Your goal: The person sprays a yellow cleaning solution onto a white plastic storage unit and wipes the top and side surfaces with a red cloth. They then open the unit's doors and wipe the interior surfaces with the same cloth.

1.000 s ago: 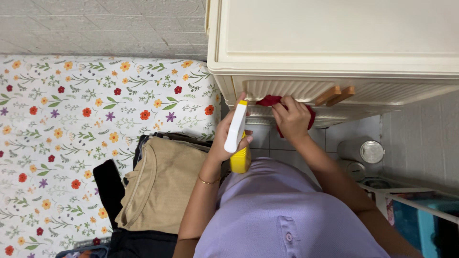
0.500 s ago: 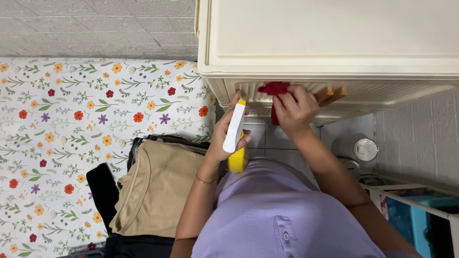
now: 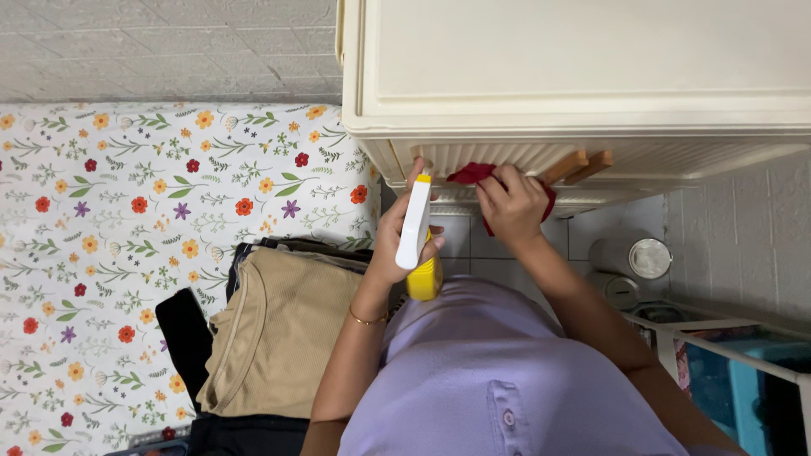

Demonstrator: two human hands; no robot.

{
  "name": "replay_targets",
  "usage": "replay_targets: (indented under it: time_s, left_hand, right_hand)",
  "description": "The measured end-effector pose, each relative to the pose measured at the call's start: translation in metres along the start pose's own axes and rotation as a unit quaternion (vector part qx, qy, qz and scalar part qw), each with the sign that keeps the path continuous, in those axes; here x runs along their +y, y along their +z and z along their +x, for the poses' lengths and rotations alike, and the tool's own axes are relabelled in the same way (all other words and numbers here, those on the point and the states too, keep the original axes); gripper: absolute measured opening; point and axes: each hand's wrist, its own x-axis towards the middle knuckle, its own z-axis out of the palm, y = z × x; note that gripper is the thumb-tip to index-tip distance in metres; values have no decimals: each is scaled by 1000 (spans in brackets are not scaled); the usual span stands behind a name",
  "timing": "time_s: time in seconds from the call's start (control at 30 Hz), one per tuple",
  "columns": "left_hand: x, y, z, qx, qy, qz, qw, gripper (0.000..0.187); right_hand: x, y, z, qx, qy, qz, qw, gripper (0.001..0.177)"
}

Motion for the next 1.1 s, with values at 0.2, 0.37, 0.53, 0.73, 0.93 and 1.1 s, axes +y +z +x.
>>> replay_targets:
  time_s: [0.2,0.37,0.53,0.73,0.93,1.1]
  left_hand:
    - [-1,1,1,0,-4,19,1000,80]
    - [2,4,4,1,9,7,1000,76]
    - [1,4,5,2,-5,-30,1000,50]
    - [1,5,6,3,-5,-26,1000,47]
    - [4,8,6,0,-2,-25,1000,47]
    - [7,12,5,-2,10,-11,1000,46]
  right_hand:
    - [-10,-36,40,67,0,27,997,19]
    - [-15,-52,49,77,30,49,995,18]
    - [-3,-33,36,100,11,24,995,16]
    - [2,-10,6,53,31,-3,998,15]
    - [1,-1,-15,-21,73,-8,997,14]
    - [0,-22,3,14,62,2,998,15]
